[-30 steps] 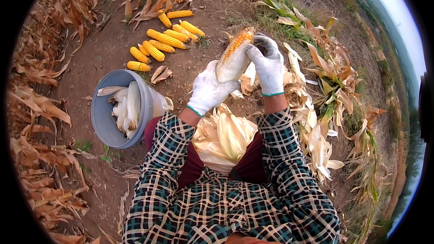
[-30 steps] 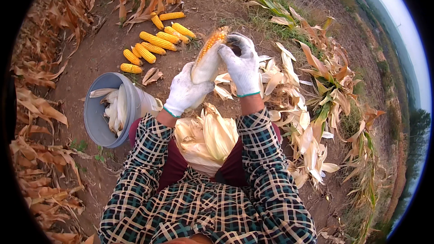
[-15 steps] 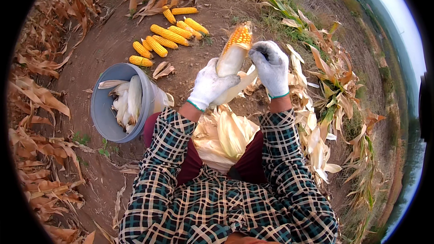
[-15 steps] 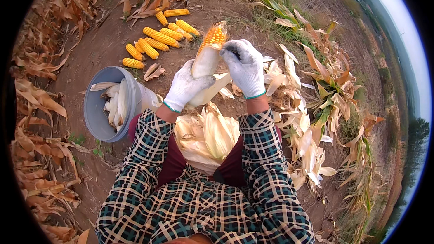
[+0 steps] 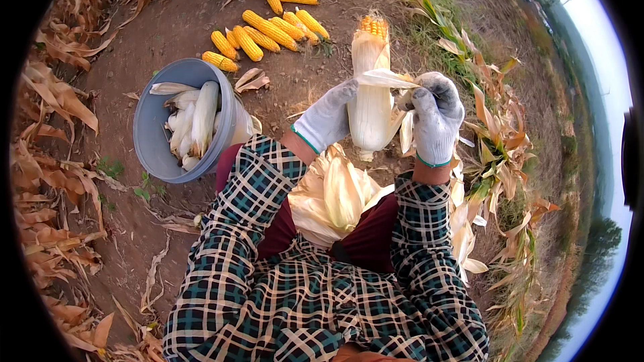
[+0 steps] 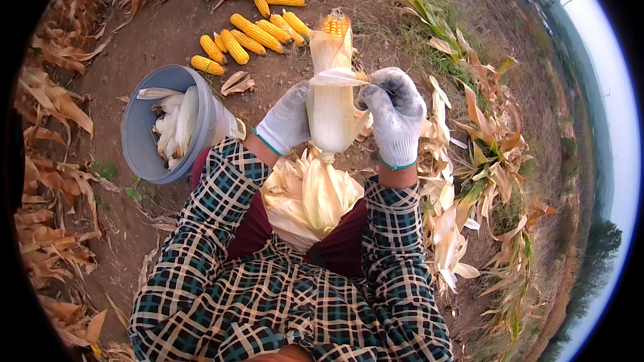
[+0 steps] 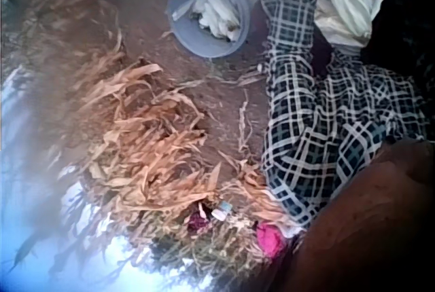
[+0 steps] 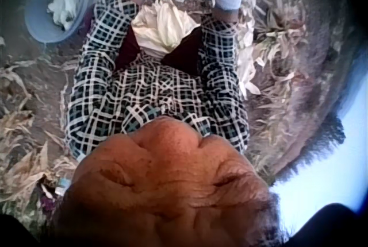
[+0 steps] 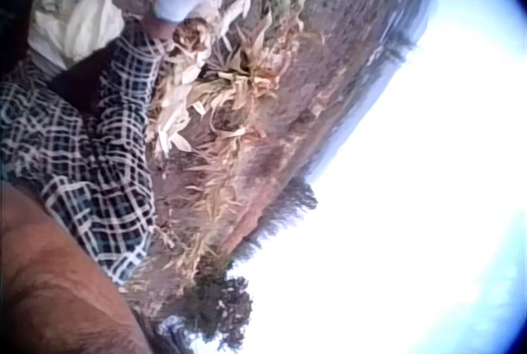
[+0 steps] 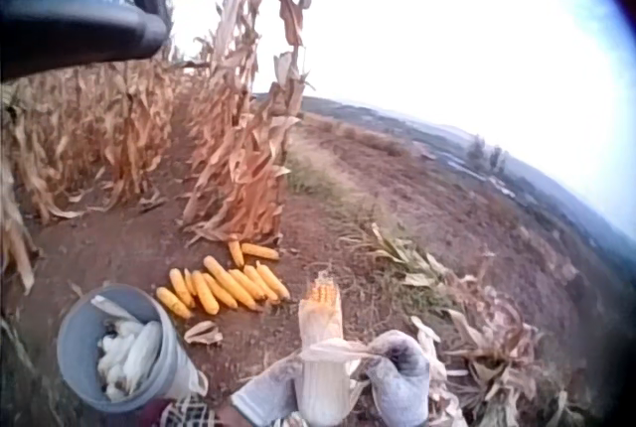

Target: The person sits on the ground in a cornfield and shucks corn cobs by hand. They remove the husks, place the shucked cobs on the ground, and discard the husks into a nearby bucket.

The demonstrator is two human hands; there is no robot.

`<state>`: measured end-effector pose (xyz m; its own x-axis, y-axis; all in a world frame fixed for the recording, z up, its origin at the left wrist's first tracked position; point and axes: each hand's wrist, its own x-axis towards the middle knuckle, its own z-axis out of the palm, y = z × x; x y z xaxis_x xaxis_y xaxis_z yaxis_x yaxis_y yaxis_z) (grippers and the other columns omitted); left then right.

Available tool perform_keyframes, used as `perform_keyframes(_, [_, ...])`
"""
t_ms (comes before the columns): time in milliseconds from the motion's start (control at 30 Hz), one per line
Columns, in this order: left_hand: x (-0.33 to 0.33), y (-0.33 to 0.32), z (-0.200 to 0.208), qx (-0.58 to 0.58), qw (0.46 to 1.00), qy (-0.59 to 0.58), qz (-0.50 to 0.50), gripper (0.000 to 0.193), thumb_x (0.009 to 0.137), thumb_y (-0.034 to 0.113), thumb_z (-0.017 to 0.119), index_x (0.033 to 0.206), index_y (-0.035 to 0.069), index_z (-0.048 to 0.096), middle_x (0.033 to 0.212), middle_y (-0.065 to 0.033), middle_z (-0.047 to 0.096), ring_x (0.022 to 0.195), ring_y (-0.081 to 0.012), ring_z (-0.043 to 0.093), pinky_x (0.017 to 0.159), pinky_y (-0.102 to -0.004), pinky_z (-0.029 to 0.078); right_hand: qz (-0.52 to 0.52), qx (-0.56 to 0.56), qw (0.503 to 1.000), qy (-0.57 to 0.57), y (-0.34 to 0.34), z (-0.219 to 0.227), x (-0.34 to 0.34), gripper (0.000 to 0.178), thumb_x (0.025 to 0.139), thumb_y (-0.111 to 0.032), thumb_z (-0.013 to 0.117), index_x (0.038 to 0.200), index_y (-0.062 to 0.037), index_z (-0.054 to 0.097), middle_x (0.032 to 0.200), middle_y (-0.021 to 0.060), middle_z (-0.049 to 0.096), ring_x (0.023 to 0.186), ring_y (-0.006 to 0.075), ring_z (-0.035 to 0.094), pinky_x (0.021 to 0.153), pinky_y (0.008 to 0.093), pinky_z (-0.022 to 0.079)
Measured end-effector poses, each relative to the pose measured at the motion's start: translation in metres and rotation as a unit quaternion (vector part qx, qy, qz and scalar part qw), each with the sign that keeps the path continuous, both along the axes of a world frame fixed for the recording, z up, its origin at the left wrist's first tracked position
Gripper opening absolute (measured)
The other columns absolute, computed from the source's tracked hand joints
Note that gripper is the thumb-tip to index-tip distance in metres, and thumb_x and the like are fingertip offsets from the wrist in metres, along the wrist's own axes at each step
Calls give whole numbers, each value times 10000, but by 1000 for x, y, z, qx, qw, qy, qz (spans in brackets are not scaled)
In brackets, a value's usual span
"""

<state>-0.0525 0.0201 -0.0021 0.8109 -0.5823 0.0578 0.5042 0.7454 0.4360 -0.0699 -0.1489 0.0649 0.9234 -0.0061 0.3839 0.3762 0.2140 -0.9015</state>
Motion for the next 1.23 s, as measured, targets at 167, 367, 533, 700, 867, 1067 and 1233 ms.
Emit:
perform_keyframes(167, [3, -7, 12, -89, 991, 104, 14, 666, 799, 437, 662, 1291, 62, 418, 1157, -121, 562, 1055, -263, 556, 928, -416, 457, 39, 54, 997, -37, -5, 1, -7, 96, 822, -9, 578, 915, -2, 559, 872, 67, 563, 692, 124, 581, 596, 266, 495])
perform_keyframes(367, [24, -2, -7, 72, 980, 80, 169, 572, 833, 376, 636, 1271, 78, 422, 1087, -135, 570, 993, -301, 569, 908, -428, 463, 61, 176, 982, -13, -8, 2, -17, 203, 825, -121, 656, 961, -10, 552, 880, 64, 575, 639, 120, 542, 544, 247, 450])
perform_keyframes(533, [72, 18, 1, 123, 941, 170, 267, 633, 855, 448, 590, 1327, 89, 369, 1255, -136, 490, 1127, -299, 490, 991, -427, 389, 17, 210, 977, -34, -22, 5, -5, 223, 840, -152, 656, 990, -23, 554, 851, 50, 572, 615, 115, 488, 509, 257, 402])
perform_keyframes(700, [101, 54, -5, 39, 907, 217, 359, 656, 886, 519, 490, 1375, 119, 314, 1386, -117, 393, 1259, -301, 396, 1067, -452, 301, 23, 193, 981, -17, -19, -2, -3, 145, 861, -123, 625, 958, -40, 555, 811, 36, 554, 595, 103, 474, 514, 252, 391])
perform_keyframes(867, [101, 64, -8, 28, 915, 205, 347, 662, 888, 579, 415, 1379, 145, 317, 1396, -110, 385, 1255, -301, 404, 1045, -465, 326, -37, 326, 945, -8, -25, -19, 22, 251, 898, -170, 579, 1115, -57, 521, 1021, 76, 585, 820, 174, 580, 681, 330, 514])
perform_keyframes(1067, [90, 62, -5, 14, 934, 221, 282, 650, 894, 609, 352, 1369, 165, 335, 1371, -91, 411, 1227, -289, 432, 1022, -474, 350, -130, -10, 982, 140, -52, -38, 47, 324, 880, -175, 594, 1163, -23, 550, 1252, 154, 516, 1105, 209, 519, 921, 339, 428])
perform_keyframes(1233, [83, 66, -1, 13, 945, 179, 274, 670, 887, 633, 336, 1378, 177, 323, 1365, -96, 411, 1223, -260, 441, 1030, -461, 347, -203, -350, 907, 113, -26, -55, 51, 297, 803, -301, 686, 733, -13, 690, 1263, 157, 536, 1072, 249, 561, 915, 323, 417])
